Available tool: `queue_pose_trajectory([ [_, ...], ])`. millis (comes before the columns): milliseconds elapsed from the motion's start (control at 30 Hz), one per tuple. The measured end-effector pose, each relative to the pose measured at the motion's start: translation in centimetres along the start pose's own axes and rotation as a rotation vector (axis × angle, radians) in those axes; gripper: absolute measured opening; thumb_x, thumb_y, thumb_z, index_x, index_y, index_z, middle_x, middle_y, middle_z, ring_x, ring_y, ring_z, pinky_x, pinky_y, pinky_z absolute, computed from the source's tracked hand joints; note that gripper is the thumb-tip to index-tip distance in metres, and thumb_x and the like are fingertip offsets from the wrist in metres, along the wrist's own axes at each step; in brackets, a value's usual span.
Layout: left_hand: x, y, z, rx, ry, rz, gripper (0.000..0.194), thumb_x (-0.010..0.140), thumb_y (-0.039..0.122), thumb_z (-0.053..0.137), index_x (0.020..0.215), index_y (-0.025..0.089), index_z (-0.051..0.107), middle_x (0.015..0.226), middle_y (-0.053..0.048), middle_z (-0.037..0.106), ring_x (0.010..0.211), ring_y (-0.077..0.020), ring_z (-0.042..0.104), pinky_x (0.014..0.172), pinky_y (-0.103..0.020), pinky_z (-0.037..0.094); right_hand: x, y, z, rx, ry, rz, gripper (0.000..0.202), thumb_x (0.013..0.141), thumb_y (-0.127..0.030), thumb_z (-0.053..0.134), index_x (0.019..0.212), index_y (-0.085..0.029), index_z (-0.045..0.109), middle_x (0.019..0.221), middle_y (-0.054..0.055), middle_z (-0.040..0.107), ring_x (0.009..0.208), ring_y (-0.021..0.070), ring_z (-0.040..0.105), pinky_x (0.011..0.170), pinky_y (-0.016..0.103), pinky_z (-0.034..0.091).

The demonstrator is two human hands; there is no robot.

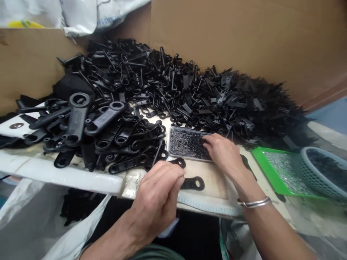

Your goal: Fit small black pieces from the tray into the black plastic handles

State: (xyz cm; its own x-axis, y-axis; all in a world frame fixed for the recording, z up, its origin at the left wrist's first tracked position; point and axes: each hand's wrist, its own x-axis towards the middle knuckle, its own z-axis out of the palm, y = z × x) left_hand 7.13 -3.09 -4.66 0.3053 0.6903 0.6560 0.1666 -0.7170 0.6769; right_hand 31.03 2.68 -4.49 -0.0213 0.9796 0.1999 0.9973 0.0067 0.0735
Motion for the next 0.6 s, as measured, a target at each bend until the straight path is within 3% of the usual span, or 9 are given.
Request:
queue_pose_trajectory([
  [100, -0.1, 0.4, -0.2, -0.083, -0.016, -0.124, 0.020, 0.089, 0.004, 0.049, 0.102, 0.012, 0.062, 0.091, -0.006, 0.067, 0.087, -0.0131, 0.060, 0.078, -0.024, 0.049, -0.4, -0.1, -0.1, 0.037, 0.020, -0.003, 0.022, 0.090, -0.023, 0.052, 0.101, -0.022, 0.072, 0.098, 0.006, 0.071, 0.083, 0.0256, 0.067, 0.063, 0.035, 0.048],
  [267, 0.4, 1.0, 0.1, -0.322, -0.111, -0.627, 0.011, 0.090, 0.025, 0.057, 0.089, 0.019, 0.066, 0.078, 0.000, 0.069, 0.058, -0.0073, 0.055, 0.053, -0.017, 0.044, -1.4, 0.5, -0.6, 0.209, 0.048, -0.064, 0.026, 0.093, -0.023, 0.048, 0.105, -0.022, 0.071, 0.106, 0.004, 0.069, 0.091, 0.0193, 0.065, 0.077, 0.031, 0.050],
  [333, 0.7, 1.0, 0.3, -0.379, -0.128, -0.728, 0.011, 0.086, 0.028, 0.061, 0.085, 0.018, 0.066, 0.072, 0.001, 0.067, 0.055, -0.0076, 0.053, 0.049, -0.017, 0.043, -1.7, 0.5, -0.8, 0.379, 0.081, -0.077, 0.025, 0.091, -0.021, 0.050, 0.104, -0.020, 0.072, 0.104, 0.005, 0.070, 0.090, 0.0195, 0.065, 0.081, 0.033, 0.050],
  [433, 0.9, 1.1, 0.5, -0.310, -0.136, -0.735, 0.012, 0.083, 0.029, 0.064, 0.082, 0.018, 0.066, 0.067, 0.001, 0.065, 0.053, -0.0082, 0.054, 0.048, -0.017, 0.043, -2.1, 0.3, -1.0, 0.572, 0.112, -0.052, 0.024, 0.087, -0.016, 0.052, 0.098, -0.018, 0.074, 0.097, 0.008, 0.071, 0.088, 0.0215, 0.065, 0.082, 0.037, 0.049],
  [600, 1.0, 1.1, 0.6, -0.136, -0.154, -0.592, 0.018, 0.089, 0.031, 0.054, 0.094, 0.021, 0.068, 0.075, 0.000, 0.071, 0.062, -0.0115, 0.064, 0.056, -0.018, 0.051, -2.5, -0.3, -1.2, 0.619, 0.108, -0.021, 0.029, 0.086, -0.010, 0.049, 0.101, -0.018, 0.073, 0.096, 0.009, 0.070, 0.088, 0.0207, 0.063, 0.083, 0.036, 0.049],
])
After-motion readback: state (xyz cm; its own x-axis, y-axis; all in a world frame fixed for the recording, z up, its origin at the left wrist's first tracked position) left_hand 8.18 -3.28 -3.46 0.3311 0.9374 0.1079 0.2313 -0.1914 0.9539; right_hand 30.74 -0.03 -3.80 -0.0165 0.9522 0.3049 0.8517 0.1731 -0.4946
